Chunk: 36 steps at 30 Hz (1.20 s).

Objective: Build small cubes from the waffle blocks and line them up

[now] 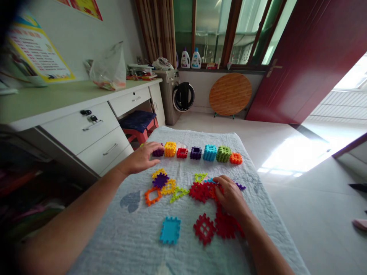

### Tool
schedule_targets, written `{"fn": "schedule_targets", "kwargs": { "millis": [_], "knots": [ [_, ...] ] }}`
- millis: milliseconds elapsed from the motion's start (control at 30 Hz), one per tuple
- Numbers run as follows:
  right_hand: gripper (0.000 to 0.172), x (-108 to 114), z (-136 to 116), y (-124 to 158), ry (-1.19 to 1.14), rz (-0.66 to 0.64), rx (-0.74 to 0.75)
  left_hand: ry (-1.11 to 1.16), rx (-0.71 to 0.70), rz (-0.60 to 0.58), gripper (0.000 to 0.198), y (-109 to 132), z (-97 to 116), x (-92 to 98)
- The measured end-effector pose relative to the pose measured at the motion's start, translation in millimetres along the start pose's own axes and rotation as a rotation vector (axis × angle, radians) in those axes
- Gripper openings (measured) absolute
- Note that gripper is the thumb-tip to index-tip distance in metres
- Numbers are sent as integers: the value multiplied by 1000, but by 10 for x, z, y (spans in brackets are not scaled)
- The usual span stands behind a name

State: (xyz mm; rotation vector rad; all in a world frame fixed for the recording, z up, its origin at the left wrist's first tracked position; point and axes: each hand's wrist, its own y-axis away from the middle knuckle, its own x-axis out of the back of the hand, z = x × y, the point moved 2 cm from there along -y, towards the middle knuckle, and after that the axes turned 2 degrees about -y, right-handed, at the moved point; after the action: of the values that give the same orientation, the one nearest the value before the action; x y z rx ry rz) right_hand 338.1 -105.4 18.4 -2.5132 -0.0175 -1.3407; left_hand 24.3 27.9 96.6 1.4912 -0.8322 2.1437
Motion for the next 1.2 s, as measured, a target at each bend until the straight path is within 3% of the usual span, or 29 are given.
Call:
{"fn": "schedule_targets", "kwargs": {
  "millis": [133, 233, 433, 633, 800, 933, 1000, 1100, 1200],
  "knots": [
    [25, -5, 6, 4, -1, 12, 12, 96, -49, -297, 47, 285, 302, -176],
    [25, -3, 4, 2, -11, 36, 8, 100, 2, -375, 54, 394, 372, -318],
    [25, 10, 37, -15, -77, 127, -30, 148, 28, -322, 50, 435, 371, -414],
    [30, 49, 136, -10, -200, 270, -175, 184, 82, -295, 45, 436, 354, -372],
    [29, 142, 17, 5, -272, 353, -216, 375, 123, -77, 45, 391, 606, -272],
    [31, 139, -358, 21, -350, 210, -81, 794, 160, 78, 53, 396, 930, -445],
    [44, 66, -560, 36, -388, 91, 3, 903, 170, 105, 52, 404, 1060, -574],
    [62, -94, -738, 46, -486, 1, 37, 1052, 162, 99, 49, 416, 1170, -701],
    [53, -221, -761, 25, -601, -3, 37, 1222, 167, 35, 44, 438, 1191, -738]
  ]
}}
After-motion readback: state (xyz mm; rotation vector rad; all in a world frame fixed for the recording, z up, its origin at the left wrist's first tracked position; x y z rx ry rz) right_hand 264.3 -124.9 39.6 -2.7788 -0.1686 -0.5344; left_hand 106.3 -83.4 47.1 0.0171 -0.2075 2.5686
